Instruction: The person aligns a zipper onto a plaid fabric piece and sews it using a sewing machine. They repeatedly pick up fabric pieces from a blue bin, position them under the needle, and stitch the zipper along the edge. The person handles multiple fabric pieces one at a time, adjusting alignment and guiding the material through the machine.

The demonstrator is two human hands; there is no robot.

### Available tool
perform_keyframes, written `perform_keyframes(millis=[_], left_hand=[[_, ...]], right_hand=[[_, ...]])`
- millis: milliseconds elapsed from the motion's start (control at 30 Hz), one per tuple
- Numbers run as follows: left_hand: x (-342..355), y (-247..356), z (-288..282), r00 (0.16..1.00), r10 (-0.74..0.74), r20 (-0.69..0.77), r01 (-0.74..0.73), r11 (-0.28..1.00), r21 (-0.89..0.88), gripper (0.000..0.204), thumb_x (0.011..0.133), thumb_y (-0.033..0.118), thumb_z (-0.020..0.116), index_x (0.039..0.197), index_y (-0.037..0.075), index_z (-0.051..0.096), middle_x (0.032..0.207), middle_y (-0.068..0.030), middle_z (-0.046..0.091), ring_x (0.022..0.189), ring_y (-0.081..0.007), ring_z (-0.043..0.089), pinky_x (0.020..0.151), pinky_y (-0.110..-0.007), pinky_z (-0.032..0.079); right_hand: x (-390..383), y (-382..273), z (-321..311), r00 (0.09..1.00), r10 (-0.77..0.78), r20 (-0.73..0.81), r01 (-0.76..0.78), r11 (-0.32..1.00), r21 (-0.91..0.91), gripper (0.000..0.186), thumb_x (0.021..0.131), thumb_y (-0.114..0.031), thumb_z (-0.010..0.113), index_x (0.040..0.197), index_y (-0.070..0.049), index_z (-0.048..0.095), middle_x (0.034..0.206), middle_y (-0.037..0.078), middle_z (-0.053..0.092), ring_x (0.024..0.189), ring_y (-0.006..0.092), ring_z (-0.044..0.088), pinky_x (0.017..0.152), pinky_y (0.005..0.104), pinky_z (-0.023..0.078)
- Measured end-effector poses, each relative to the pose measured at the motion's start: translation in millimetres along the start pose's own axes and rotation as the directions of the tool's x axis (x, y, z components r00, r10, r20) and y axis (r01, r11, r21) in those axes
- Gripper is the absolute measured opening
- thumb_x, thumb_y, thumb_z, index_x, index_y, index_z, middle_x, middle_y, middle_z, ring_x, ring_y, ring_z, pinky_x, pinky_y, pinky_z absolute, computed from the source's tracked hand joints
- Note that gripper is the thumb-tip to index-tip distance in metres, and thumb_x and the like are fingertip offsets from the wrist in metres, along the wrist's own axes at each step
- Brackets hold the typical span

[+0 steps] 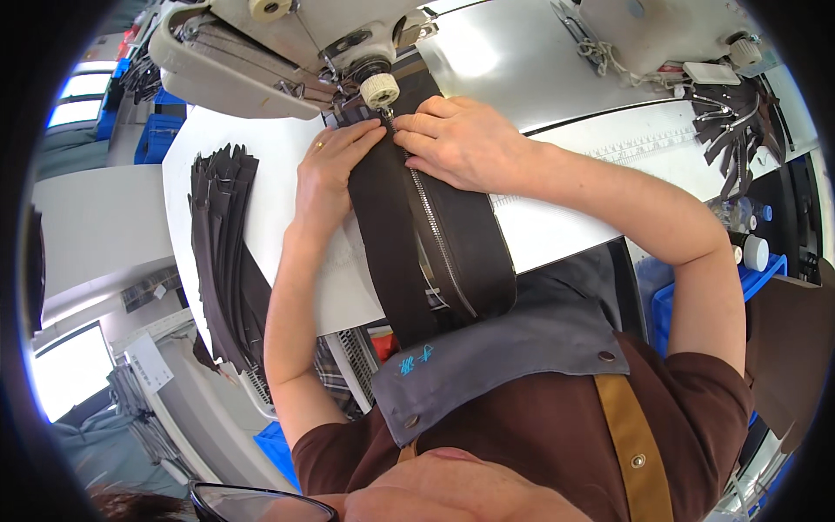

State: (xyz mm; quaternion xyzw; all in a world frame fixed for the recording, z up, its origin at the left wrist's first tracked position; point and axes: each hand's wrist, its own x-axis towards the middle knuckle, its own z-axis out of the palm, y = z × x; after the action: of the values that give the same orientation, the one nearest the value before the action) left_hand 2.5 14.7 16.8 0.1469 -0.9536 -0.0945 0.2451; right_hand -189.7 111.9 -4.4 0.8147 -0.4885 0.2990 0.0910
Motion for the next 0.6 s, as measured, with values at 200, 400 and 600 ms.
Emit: perform_keyframes(millis=[200, 400, 600], left_hand=[[-3.2, 4.5, 9.7, 0.996, -0.002, -0.087, -0.002, 0.999, -0.051, 0.031, 0.069, -0.001, 0.058, 0.099, 0.001, 0.067, 0.105, -0.0107, 0.064, 0.095, -0.0249, 0.062, 0.082, -0.031, 0.049], [1.5, -0.7, 12.3, 0.994, -0.007, -0.113, 0.001, 0.999, -0.052, 0.030, 0.065, -0.002, 0.060, 0.094, 0.002, 0.068, 0.102, -0.0067, 0.065, 0.088, -0.0231, 0.062, 0.074, -0.030, 0.052], [-0.1, -2.0, 7.9, 0.996, -0.091, -0.015, 0.088, 0.988, -0.129, 0.036, 0.067, 0.004, 0.064, 0.102, 0.004, 0.066, 0.105, -0.0078, 0.064, 0.092, -0.0263, 0.061, 0.083, -0.034, 0.049]], right_hand=[[0.6, -0.1, -1.5, 1.000, 0.016, -0.001, -0.016, 0.999, 0.042, 0.026, 0.076, -0.022, 0.066, 0.094, -0.004, 0.060, 0.104, 0.004, 0.061, 0.092, 0.0202, 0.055, 0.079, 0.0320, 0.048], [-2.0, 1.2, -0.9, 0.997, 0.034, 0.066, -0.040, 0.995, 0.092, 0.034, 0.072, -0.019, 0.070, 0.101, -0.004, 0.060, 0.111, 0.005, 0.058, 0.092, 0.0221, 0.054, 0.078, 0.0341, 0.048], [-1.9, 1.7, 0.2, 0.997, 0.045, 0.055, -0.051, 0.993, 0.110, 0.032, 0.072, -0.018, 0.069, 0.100, -0.004, 0.060, 0.110, 0.005, 0.059, 0.091, 0.0220, 0.054, 0.078, 0.0338, 0.048]])
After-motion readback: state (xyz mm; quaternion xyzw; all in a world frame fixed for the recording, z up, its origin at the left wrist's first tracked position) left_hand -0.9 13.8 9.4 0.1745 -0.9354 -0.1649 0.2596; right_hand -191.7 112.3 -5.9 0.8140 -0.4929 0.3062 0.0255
